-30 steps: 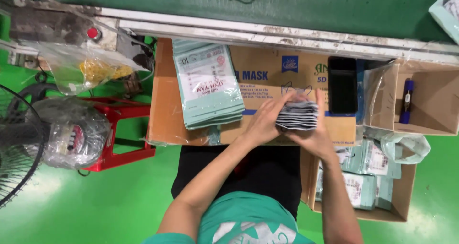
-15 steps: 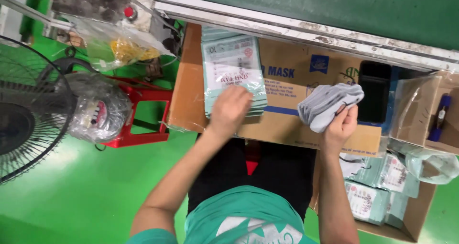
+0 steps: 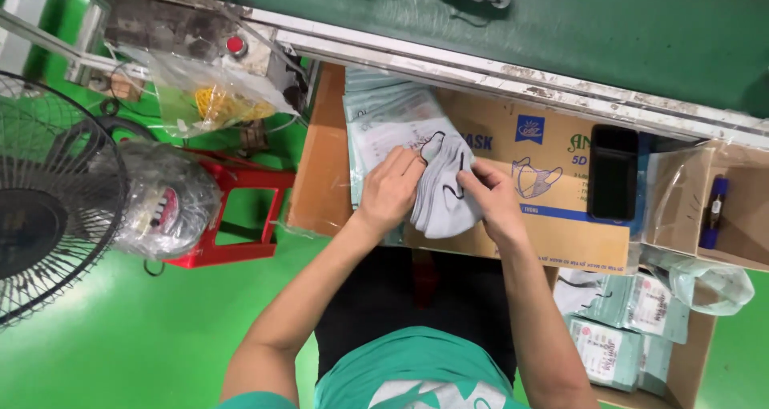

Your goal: The recorder is picking up face masks from a conveyor belt, stacking them, and placing them into individual plastic packaging bags.

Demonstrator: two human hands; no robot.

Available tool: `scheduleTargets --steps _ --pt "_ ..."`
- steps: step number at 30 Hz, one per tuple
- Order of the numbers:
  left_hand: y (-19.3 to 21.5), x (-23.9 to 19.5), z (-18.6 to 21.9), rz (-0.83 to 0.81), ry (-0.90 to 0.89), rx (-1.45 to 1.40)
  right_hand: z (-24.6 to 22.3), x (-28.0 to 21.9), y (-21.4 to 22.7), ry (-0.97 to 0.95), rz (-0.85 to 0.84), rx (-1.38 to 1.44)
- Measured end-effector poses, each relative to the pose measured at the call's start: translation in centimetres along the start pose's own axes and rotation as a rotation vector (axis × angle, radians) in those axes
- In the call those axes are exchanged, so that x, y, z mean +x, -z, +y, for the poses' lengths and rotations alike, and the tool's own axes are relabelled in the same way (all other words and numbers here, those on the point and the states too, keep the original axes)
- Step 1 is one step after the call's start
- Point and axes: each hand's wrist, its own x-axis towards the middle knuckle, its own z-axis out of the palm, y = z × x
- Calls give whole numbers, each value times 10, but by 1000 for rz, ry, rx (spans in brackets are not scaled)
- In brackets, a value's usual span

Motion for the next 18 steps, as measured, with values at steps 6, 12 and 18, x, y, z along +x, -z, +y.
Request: scheduleTargets --steps 6,12,18 --pt "25 18 22 157 -76 42 -23 -21 -17 374 192 -811" --pt "14 -3 51 222 -40 -252 0 -24 3 411 329 -368" --pt "-46 -43 15 167 1104 -1282 -24 -28 0 294 236 -409"
